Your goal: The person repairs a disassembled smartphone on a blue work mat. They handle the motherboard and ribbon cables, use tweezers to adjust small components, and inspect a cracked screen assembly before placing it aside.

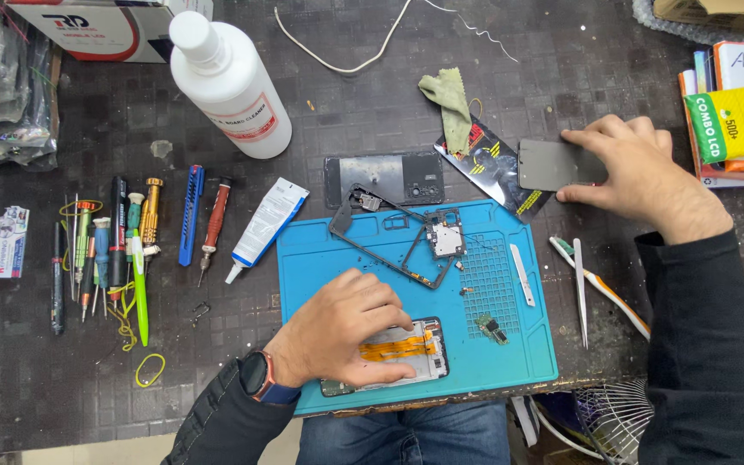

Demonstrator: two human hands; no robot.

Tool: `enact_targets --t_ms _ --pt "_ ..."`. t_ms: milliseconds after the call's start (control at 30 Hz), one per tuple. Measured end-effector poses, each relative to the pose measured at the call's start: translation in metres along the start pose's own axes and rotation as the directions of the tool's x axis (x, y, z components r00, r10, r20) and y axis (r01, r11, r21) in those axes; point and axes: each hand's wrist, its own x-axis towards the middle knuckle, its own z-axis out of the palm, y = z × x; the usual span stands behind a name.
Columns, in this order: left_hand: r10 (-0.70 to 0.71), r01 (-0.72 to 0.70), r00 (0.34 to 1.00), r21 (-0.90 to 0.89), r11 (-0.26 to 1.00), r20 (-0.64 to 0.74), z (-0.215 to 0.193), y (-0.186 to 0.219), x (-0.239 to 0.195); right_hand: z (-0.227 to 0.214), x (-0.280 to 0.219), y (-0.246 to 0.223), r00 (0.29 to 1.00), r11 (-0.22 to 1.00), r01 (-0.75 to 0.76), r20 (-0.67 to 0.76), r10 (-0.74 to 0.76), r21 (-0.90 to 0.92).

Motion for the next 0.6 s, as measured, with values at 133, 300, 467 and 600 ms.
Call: enact_targets --t_ms 133,300,467,600 --pt "-0.009 0.009 1.000 0.011 1.000 0.005 -0.001 0.001 0.001 -0.007 0.002 -0.010 0.983 0.989 0.104 -0.138 -0.118 -0.105" --pt "0.007 -0.007 1.000 0.019 1.000 -0.017 -0.001 -0.001 0.000 -0.006 -0.010 -0.032 0.962 0.963 0.089 -0.229 -0.149 -0.254" --pt "0.003 -0.003 1.000 0.026 1.000 -0.017 -0.001 0.000 -0.001 -0.003 -0.014 -0.045 0.901 0.963 0.094 -0.390 -0.190 -0.253" --pt "0.009 -0.008 1.000 0.032 0.999 -0.025 -0.001 0.001 -0.001 0.006 -0.013 -0.038 0.901 0.985 0.058 -0.417 -0.121 -0.161"
